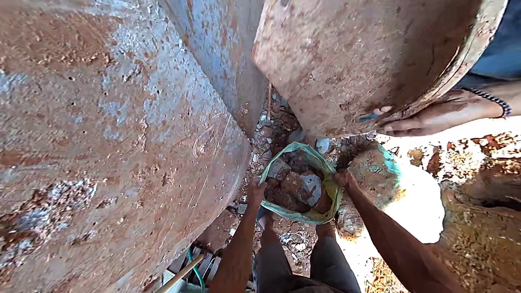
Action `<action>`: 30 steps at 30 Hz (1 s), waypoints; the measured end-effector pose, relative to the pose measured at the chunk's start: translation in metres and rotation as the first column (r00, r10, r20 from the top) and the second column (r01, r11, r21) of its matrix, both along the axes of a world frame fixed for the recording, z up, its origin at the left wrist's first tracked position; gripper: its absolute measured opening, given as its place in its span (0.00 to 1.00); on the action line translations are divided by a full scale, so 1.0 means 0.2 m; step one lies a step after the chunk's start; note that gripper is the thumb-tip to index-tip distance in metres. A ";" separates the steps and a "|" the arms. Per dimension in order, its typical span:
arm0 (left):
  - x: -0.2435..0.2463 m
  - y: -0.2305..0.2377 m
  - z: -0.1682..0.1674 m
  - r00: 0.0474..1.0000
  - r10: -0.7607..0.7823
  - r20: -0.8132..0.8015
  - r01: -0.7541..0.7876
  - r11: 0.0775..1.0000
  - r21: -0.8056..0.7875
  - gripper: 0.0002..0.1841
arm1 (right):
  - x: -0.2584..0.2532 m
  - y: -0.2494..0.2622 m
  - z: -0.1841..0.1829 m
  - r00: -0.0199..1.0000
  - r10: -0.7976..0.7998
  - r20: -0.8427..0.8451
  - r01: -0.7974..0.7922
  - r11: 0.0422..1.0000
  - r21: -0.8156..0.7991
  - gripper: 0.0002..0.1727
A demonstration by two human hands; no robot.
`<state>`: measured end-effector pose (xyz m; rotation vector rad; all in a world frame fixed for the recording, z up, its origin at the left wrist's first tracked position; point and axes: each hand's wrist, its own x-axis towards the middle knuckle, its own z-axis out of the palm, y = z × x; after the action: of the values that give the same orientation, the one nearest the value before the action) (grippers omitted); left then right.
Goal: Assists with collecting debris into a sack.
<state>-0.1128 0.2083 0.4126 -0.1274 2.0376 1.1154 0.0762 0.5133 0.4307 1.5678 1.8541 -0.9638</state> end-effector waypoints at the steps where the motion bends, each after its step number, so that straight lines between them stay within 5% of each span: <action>1: -0.02 0.00 0.00 0.998 -0.062 0.018 0.063 0.995 -0.075 0.24 | -0.02 0.02 -0.02 0.997 0.074 0.015 -0.074 0.997 -0.038 0.32; 5: -0.11 -0.02 0.05 0.959 -0.275 0.059 0.275 0.871 -0.408 0.19 | -0.11 0.15 0.00 0.957 0.262 0.125 -0.263 0.965 -0.007 0.27; 9: -0.06 0.06 0.09 0.993 -0.056 -0.102 -0.011 0.830 -0.558 0.18 | 0.10 0.33 -0.11 0.999 -0.005 0.051 -0.004 0.982 0.190 0.24; 11: 0.06 0.16 0.06 0.955 0.160 -0.250 -0.257 0.866 -0.429 0.19 | 0.17 0.31 -0.16 0.989 -0.101 -0.109 0.124 0.966 0.229 0.21; 13: 0.17 0.22 -0.02 0.833 0.472 -0.289 -0.520 0.847 -0.113 0.20 | 0.21 0.28 -0.20 0.930 -0.187 -0.317 0.251 0.952 0.174 0.19; 16: 0.18 0.20 -0.14 0.559 0.827 -0.056 -0.816 0.561 0.138 0.23 | 0.12 0.28 -0.26 0.727 -0.362 -0.584 0.386 0.918 -0.088 0.23; 20: 0.01 0.16 -0.19 0.403 0.866 0.295 -0.883 0.285 0.372 0.19 | -0.26 0.08 -0.22 0.491 -0.615 -0.617 0.628 0.741 -0.239 0.26; 24: 0.16 0.00 -0.20 0.496 0.758 0.424 -0.785 0.182 0.592 0.21 | -0.25 -0.27 -0.15 0.205 -0.696 -0.688 0.686 0.604 -0.406 0.16; 27: 0.51 -0.34 -0.11 0.509 0.737 0.445 -0.744 0.116 0.659 0.27 | 0.11 -0.56 0.07 0.232 -0.731 -0.642 0.659 0.603 -0.449 0.14; 30: 0.64 -0.47 0.03 0.326 0.881 0.342 -0.885 0.157 0.439 0.26 | 0.33 -0.57 0.18 0.264 -0.765 -0.588 0.602 0.607 -0.519 0.18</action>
<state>0.0147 0.1152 0.4185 -1.1815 1.3694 2.4125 0.1415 0.3995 0.4675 2.0610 1.3105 -2.5210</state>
